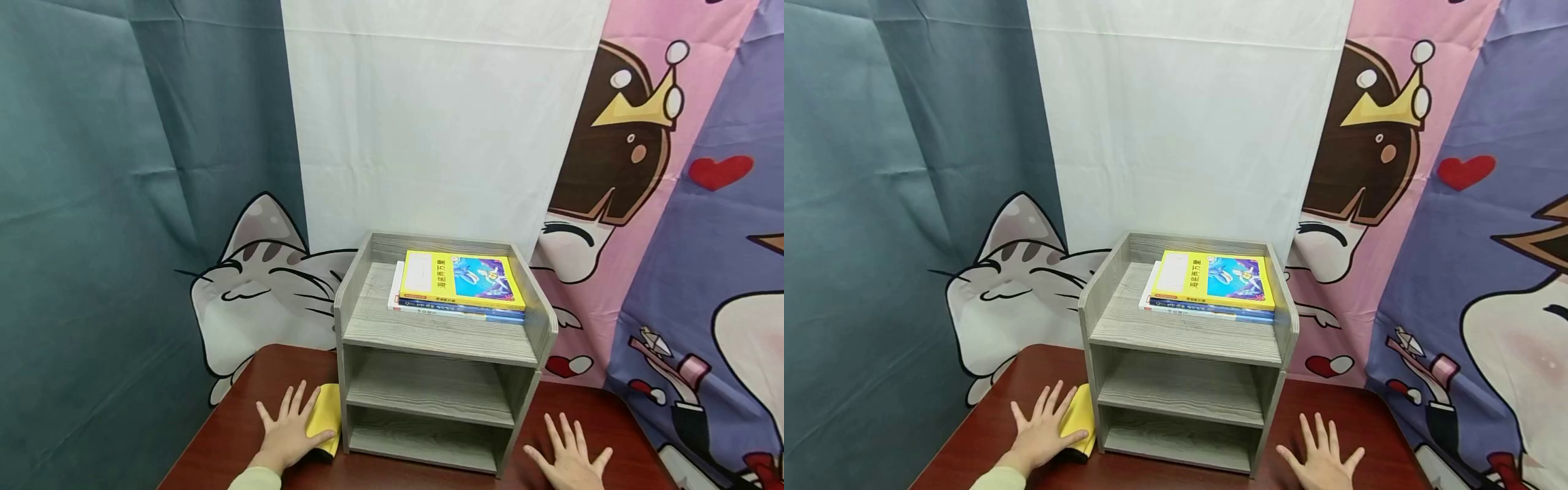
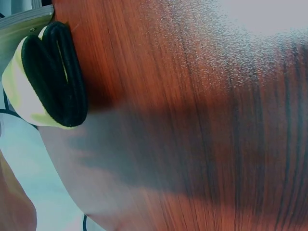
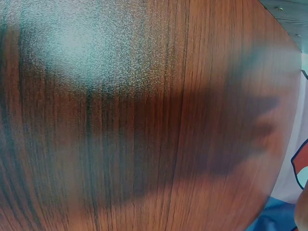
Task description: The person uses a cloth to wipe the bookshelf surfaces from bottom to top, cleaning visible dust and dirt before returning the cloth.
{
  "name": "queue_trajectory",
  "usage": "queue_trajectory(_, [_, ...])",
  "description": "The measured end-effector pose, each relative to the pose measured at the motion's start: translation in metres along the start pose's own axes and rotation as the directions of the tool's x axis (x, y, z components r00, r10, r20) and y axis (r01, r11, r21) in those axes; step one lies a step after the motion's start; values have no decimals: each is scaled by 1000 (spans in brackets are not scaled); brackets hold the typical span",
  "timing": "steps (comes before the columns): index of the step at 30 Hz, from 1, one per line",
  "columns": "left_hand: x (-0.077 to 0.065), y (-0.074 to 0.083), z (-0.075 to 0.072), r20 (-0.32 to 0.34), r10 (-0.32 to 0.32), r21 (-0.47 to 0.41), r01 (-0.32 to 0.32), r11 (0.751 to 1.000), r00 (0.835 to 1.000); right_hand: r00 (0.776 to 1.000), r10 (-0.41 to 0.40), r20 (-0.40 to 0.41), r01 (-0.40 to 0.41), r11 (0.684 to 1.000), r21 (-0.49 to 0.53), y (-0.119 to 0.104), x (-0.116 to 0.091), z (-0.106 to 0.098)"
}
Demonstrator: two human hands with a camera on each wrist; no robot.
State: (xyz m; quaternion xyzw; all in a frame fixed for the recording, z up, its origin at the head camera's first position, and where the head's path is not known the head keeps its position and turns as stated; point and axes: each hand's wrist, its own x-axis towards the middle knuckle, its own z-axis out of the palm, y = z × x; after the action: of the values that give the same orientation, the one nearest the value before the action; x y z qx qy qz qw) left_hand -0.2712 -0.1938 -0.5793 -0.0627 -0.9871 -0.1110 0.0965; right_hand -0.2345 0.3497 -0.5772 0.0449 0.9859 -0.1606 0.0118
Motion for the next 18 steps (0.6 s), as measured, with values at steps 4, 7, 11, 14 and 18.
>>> queue_trajectory(4, [-3, -2, -2, 8, -1, -7, 1, 1000, 1000, 1000, -4, 2, 4, 1000, 6, -2, -1, 1])
queue_trajectory(7, [-5, -3, -6, 6, -10, -5, 10, 1000, 1000, 1000, -8, 6, 8, 1000, 13, -5, -2, 1])
queue_trajectory(11, [-9, -3, -11, 6, -17, -36, 18, 999, 1000, 999, -15, -29, 19, 992, 121, -17, -5, -5])
queue_trajectory(14, [-10, -1, -15, 43, -11, -114, 16, 993, 999, 988, -47, -148, 94, 937, 335, -35, -4, -27])
queue_trajectory(18, [-12, 0, -16, 128, -34, -188, 58, 980, 991, 951, -56, -305, 222, 809, 544, -71, -3, -78])
